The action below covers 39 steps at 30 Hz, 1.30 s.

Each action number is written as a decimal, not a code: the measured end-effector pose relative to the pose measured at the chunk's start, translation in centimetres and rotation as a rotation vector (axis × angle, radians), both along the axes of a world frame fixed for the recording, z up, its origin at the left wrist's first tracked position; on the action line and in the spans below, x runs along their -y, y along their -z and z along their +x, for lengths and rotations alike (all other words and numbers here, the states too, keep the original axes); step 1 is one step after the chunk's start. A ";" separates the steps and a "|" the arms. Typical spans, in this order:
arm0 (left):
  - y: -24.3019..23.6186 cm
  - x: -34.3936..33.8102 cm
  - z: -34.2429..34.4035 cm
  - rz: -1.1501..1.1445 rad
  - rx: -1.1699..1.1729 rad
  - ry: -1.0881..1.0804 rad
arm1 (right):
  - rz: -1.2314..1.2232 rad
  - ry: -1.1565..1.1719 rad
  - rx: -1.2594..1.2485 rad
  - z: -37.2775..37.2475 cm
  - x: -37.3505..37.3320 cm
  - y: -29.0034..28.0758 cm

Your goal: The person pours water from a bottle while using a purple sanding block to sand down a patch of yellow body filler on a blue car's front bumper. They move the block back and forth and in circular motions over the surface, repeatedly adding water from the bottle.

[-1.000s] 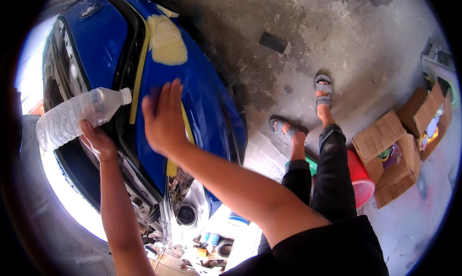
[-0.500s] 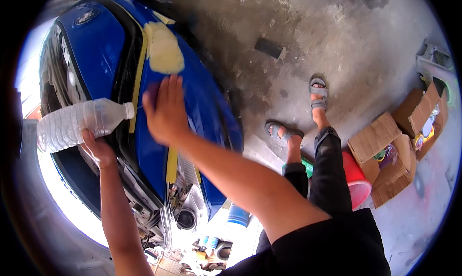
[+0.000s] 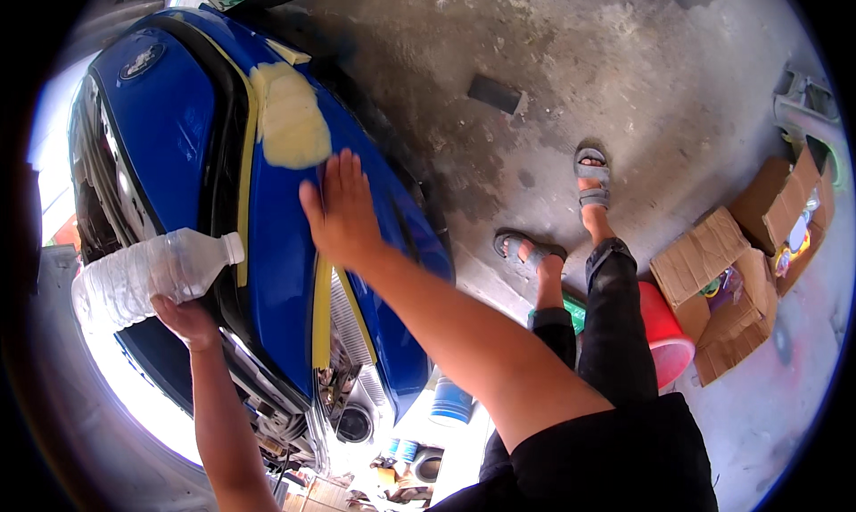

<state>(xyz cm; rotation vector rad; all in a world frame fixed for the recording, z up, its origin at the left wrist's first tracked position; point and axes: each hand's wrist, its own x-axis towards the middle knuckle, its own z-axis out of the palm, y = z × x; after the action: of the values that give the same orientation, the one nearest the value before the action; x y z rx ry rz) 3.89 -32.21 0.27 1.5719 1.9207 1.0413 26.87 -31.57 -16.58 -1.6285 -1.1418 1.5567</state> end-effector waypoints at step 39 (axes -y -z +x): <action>-2.1 -2.6 5.9 -0.258 -0.475 0.274 | -0.076 -0.187 -0.464 3.6 -5.5 10.0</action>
<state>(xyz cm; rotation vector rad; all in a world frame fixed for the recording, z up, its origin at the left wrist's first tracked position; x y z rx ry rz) 9.80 -29.61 2.33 1.9763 1.9488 0.3074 30.45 -26.02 -26.57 -1.1380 -1.0068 1.9864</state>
